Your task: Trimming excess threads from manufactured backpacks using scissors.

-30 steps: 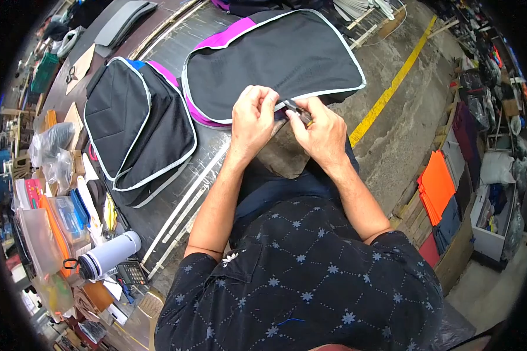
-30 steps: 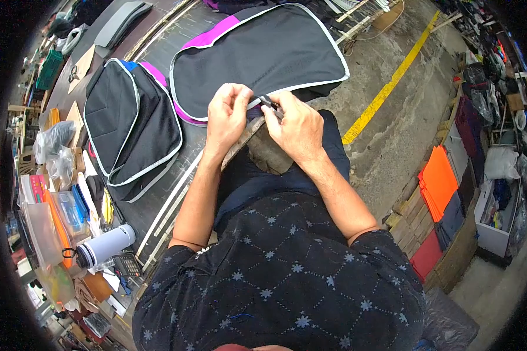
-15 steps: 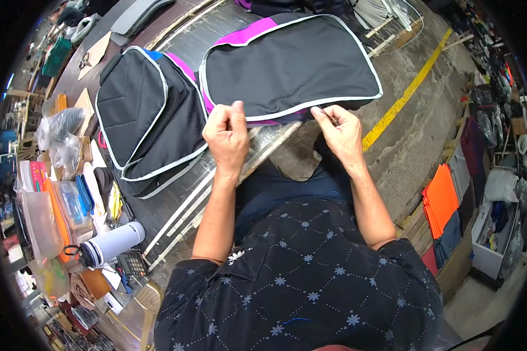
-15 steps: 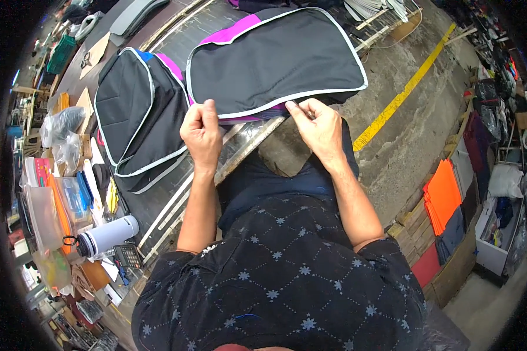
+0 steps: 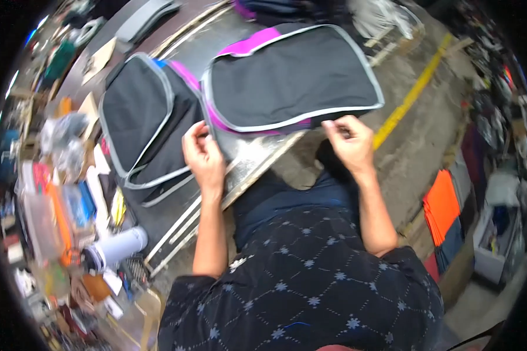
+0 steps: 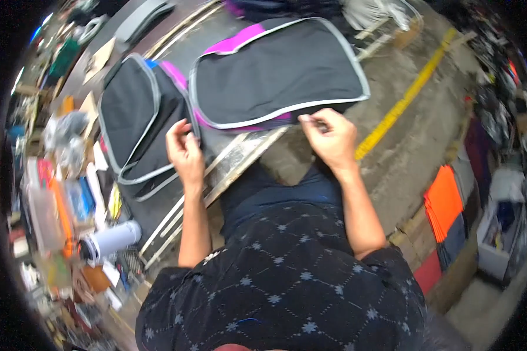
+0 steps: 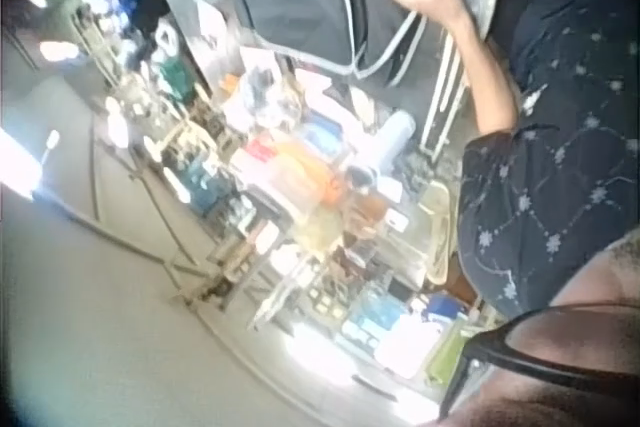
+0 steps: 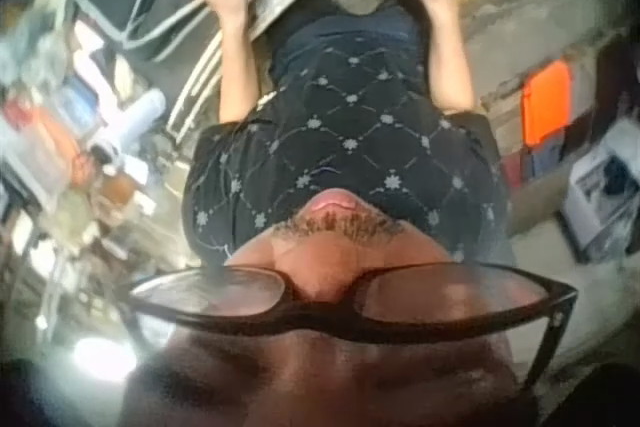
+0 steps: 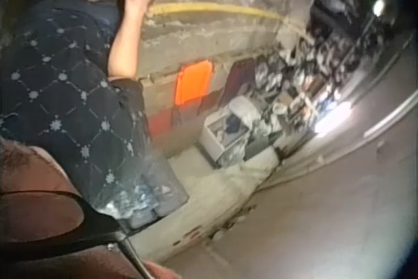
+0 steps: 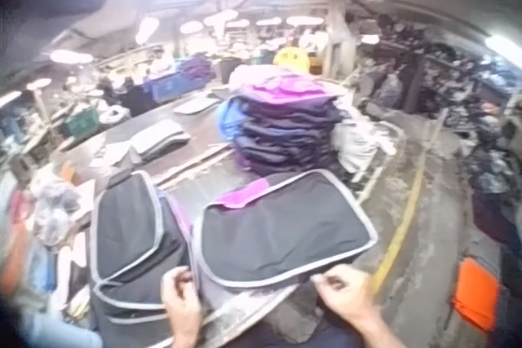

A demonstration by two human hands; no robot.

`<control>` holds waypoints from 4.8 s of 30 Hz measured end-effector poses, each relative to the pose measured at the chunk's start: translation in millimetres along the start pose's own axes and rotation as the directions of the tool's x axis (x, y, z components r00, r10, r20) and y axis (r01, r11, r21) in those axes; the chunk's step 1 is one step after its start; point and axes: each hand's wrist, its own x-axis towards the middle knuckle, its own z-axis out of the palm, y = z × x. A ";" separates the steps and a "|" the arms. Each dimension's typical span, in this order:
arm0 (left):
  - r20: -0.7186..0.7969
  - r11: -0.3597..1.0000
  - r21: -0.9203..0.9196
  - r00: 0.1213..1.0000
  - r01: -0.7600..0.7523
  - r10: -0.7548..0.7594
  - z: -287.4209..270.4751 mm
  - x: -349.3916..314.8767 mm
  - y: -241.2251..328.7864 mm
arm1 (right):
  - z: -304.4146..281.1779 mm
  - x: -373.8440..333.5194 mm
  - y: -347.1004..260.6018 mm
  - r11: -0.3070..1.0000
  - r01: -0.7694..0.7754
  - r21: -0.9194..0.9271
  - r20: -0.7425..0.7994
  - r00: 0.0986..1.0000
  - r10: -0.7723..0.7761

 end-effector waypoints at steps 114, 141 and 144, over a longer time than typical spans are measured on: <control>0.459 0.919 -0.377 0.837 -0.120 0.297 86.2 45.6 52.5 | 36.0 57.9 -4.6 0.872 -0.432 0.228 0.606 0.765 0.220; 0.285 0.950 -0.239 0.950 0.201 -0.129 56.4 -9.0 65.2 | 65.2 52.3 -62.9 0.944 -0.303 0.128 0.545 0.817 0.189; 0.391 0.868 -0.357 0.899 0.346 -0.198 49.7 -14.7 67.6 | 79.4 58.9 -29.9 0.933 -0.318 0.166 0.559 0.810 0.176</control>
